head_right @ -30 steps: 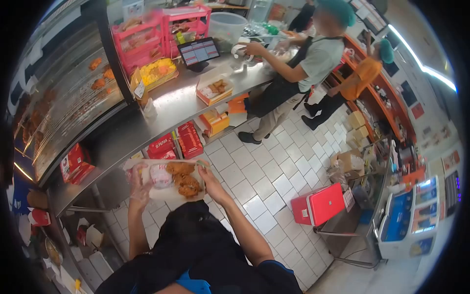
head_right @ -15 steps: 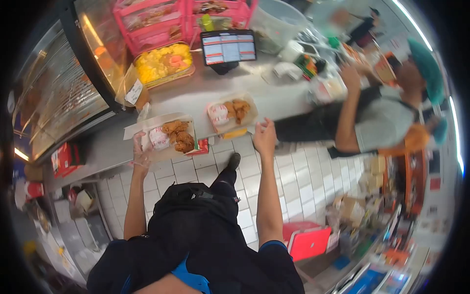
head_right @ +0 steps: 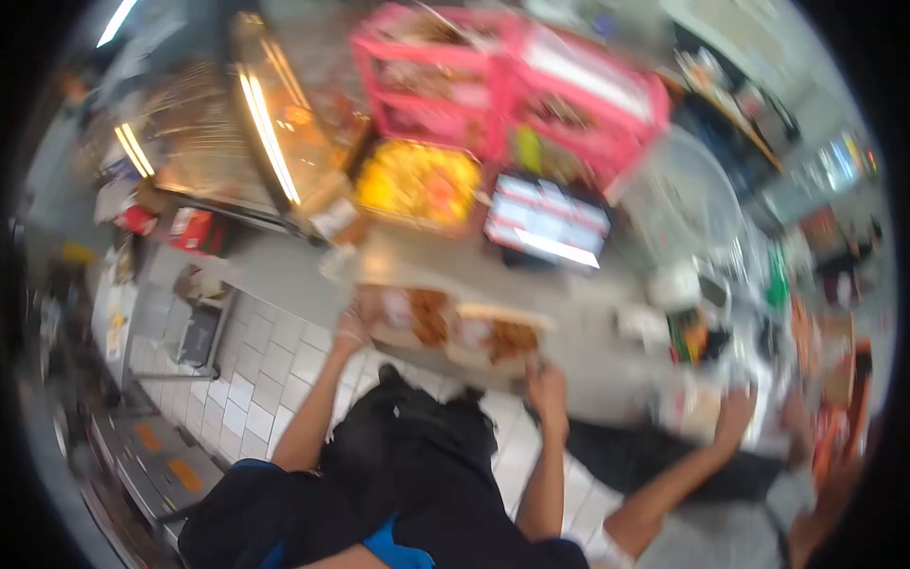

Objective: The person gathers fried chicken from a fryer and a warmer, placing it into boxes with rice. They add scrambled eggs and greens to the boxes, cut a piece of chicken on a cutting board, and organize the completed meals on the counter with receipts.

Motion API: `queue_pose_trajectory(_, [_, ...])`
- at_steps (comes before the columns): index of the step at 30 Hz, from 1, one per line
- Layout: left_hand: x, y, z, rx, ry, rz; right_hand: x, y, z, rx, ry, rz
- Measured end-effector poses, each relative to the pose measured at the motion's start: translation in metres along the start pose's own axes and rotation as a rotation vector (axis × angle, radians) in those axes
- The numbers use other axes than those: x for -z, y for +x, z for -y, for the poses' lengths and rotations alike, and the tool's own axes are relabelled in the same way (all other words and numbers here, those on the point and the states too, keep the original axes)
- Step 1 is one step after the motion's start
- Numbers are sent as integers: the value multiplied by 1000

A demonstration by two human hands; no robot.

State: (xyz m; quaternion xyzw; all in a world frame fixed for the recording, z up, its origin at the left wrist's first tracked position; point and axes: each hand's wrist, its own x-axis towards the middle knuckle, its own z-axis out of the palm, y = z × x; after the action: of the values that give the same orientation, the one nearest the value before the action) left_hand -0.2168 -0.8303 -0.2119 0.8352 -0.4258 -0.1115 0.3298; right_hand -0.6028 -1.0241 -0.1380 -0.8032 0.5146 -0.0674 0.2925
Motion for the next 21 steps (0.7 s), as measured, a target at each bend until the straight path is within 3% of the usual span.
queue_pose_trajectory(2, [39,2,-34,152,-100,59,54,-4,14,-2,-282,420])
queue_pose_trajectory(3, [74,-8,-65,181,-220,93,91,-3,48,-159,-191,617])
queue_pose_trajectory(5, [117,-37,-58,178,-232,197,132,-8,116,23,205,457])
queue_pose_trajectory(6, [140,-46,-68,179,-237,151,136,-10,150,199,383,391])
queue_pose_trajectory(7, [163,-57,-81,373,-724,136,132,-10,189,365,564,326])
queue_pose_trajectory(8, [180,-66,-88,553,-1217,124,121,-8,221,530,503,405])
queue_pose_trajectory(9, [186,-68,-92,549,-1226,106,107,-10,253,686,440,483])
queue_pose_trajectory(11, [190,-62,-97,404,-1321,-298,64,-33,332,868,403,616])
queue_pose_trajectory(13, [194,-51,-80,387,-1294,-334,-4,-44,376,1148,245,444])
queue_pose_trajectory(18, [230,-35,30,232,-1093,-479,-133,-46,450,1198,180,677])
queue_pose_trajectory(20, [267,-39,70,490,-1403,-352,-168,-40,494,1235,249,731])
queue_pose_trajectory(21, [283,-39,87,480,-1407,-329,-182,-37,516,1275,190,797])
